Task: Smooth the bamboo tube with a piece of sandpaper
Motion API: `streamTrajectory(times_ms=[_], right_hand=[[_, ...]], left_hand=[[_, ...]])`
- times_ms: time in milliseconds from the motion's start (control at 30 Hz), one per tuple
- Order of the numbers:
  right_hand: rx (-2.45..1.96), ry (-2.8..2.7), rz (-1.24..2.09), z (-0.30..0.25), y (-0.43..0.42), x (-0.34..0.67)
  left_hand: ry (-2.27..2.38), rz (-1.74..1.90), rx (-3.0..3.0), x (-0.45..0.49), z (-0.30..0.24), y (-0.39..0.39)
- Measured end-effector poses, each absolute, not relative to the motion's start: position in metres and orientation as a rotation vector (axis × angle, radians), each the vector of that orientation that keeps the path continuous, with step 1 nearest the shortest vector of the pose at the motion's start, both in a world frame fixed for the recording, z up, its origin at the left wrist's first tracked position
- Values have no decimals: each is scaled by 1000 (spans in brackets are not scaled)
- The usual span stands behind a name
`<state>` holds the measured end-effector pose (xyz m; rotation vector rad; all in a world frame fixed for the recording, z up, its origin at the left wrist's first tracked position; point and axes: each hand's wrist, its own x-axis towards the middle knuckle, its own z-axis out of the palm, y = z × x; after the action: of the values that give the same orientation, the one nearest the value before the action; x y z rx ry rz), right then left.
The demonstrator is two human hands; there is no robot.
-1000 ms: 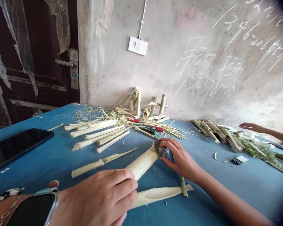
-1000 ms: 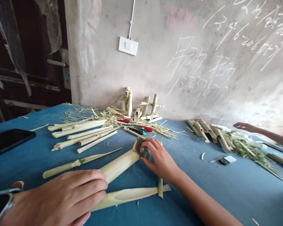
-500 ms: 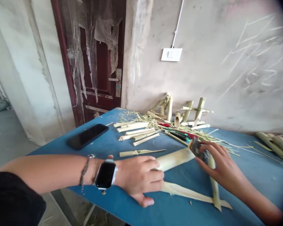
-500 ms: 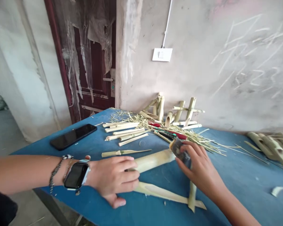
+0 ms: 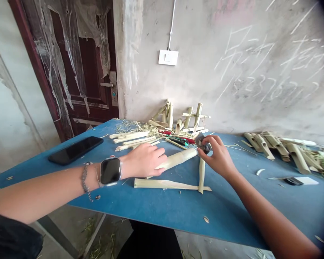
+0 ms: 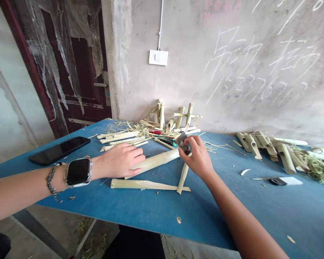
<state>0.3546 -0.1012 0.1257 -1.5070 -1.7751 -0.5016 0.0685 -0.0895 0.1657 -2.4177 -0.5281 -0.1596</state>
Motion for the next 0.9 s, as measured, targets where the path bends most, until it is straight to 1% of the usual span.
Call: streamTrajectory(times_ms=[200, 467, 567, 633, 767, 900], right_hand=[[-1557, -1691, -501, 125, -97, 367], [-1567, -1713, -490, 117, -91, 374], [-1584, -1726, -513, 113, -88, 377], [-1669, -1722, -542, 109, -85, 380], [-1925, -1718, -624, 99, -80, 386], [-2080, -1709, -696, 95, -78, 384]], left_hand=[[-698, -177, -2483, 75, 164, -96], [-737, -232, -2469, 83, 147, -103], [-735, -261, -2474, 85, 149, -100], [-714, -288, -2486, 91, 154, -100], [-481, -371, -2585, 127, 164, -117], [21, -452, -2693, 181, 162, -168]])
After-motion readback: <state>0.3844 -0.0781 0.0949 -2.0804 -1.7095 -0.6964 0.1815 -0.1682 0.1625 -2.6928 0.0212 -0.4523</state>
